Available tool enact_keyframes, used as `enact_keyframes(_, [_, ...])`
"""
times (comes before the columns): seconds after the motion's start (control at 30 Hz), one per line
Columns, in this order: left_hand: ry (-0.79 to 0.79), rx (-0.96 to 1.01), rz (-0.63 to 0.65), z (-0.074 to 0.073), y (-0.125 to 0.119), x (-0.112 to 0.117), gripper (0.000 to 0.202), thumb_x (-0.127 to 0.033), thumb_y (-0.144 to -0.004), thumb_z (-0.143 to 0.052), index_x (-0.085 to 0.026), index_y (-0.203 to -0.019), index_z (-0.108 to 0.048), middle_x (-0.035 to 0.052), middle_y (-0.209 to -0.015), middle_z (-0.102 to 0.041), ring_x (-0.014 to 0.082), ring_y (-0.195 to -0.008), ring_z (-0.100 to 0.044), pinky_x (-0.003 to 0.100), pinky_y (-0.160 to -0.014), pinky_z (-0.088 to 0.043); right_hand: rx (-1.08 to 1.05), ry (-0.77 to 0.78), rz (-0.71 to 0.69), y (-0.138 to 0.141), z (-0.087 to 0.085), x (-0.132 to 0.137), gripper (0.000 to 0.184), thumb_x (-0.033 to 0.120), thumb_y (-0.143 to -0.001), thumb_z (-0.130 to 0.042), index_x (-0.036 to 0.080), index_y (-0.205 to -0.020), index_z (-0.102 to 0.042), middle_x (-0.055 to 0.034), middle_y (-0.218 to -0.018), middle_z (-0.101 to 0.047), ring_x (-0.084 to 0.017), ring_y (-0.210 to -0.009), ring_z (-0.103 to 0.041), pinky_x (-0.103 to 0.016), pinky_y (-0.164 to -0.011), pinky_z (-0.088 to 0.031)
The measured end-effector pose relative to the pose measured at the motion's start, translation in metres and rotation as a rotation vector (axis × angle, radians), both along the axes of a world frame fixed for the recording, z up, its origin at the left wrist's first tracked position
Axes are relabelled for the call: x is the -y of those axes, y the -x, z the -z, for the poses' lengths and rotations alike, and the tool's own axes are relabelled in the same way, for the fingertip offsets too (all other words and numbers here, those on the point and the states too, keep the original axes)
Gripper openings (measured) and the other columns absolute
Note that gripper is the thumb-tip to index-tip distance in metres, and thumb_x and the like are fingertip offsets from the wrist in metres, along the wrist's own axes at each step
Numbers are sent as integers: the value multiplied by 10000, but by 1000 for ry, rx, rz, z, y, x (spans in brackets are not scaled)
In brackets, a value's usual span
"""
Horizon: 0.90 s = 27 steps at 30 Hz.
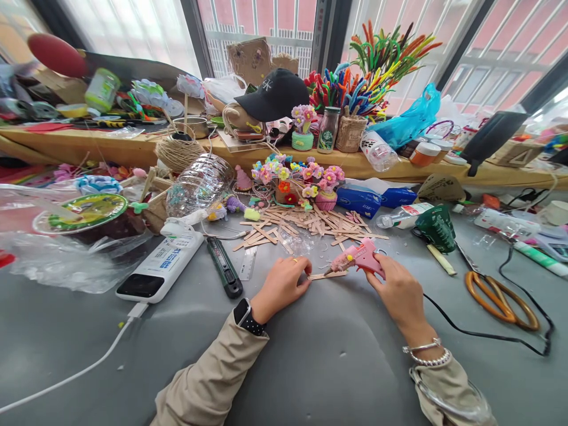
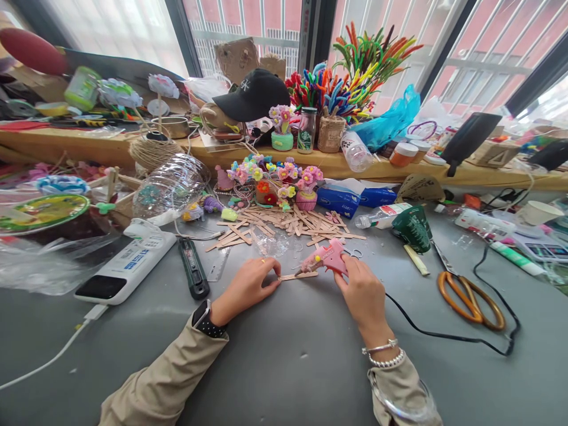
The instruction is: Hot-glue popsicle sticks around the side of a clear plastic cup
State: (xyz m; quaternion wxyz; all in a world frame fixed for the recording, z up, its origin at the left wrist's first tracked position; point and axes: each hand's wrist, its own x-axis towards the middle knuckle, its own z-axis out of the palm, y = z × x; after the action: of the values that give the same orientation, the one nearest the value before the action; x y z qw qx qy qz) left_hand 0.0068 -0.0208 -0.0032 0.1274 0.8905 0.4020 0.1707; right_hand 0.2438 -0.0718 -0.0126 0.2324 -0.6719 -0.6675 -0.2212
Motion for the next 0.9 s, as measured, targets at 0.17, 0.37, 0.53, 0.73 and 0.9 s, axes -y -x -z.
enact_keyframes(0.17, [-4, 2, 4, 1, 0, 0, 94, -215, -752, -472, -201, -845, -480, 3, -849, -599, 165, -798, -534, 276, -686, -351, -5, 7, 4, -1, 1, 0, 249, 293, -779, -467, 168, -982, -539, -48, -853, -651, -167, -718, -592, -248, -550, -408])
enact_keyframes(0.37, [-6, 3, 5, 0, 0, 0, 99, -207, -747, -470, -202, -844, -486, 0, -841, -599, 159, -789, -534, 274, -680, -351, -39, 30, 15, -3, 0, 0, 259, 302, -779, -457, 171, -983, -548, -49, -828, -651, -174, -714, -589, -258, -553, -403])
enact_keyframes(0.53, [4, 3, 5, -1, 0, 0, 97, -214, -750, -468, -200, -844, -489, 6, -846, -604, 162, -792, -537, 278, -685, -354, -41, 35, 16, -4, -1, 0, 263, 297, -782, -451, 171, -991, -549, -61, -857, -650, -186, -747, -590, -267, -577, -412])
enact_keyframes(0.73, [5, -2, 1, -2, 0, 1, 95, -215, -754, -463, -200, -844, -488, 6, -849, -604, 164, -791, -537, 279, -681, -349, -54, 36, 27, -6, -2, 1, 256, 304, -783, -450, 171, -975, -554, -56, -840, -651, -180, -735, -587, -260, -568, -407])
enact_keyframes(0.9, [4, -4, -2, -2, 0, 1, 98, -207, -751, -463, -198, -846, -486, 6, -841, -599, 163, -789, -536, 275, -680, -350, -54, 28, 29, -8, -3, 1, 258, 302, -779, -452, 170, -974, -557, -67, -889, -651, -182, -758, -588, -261, -580, -413])
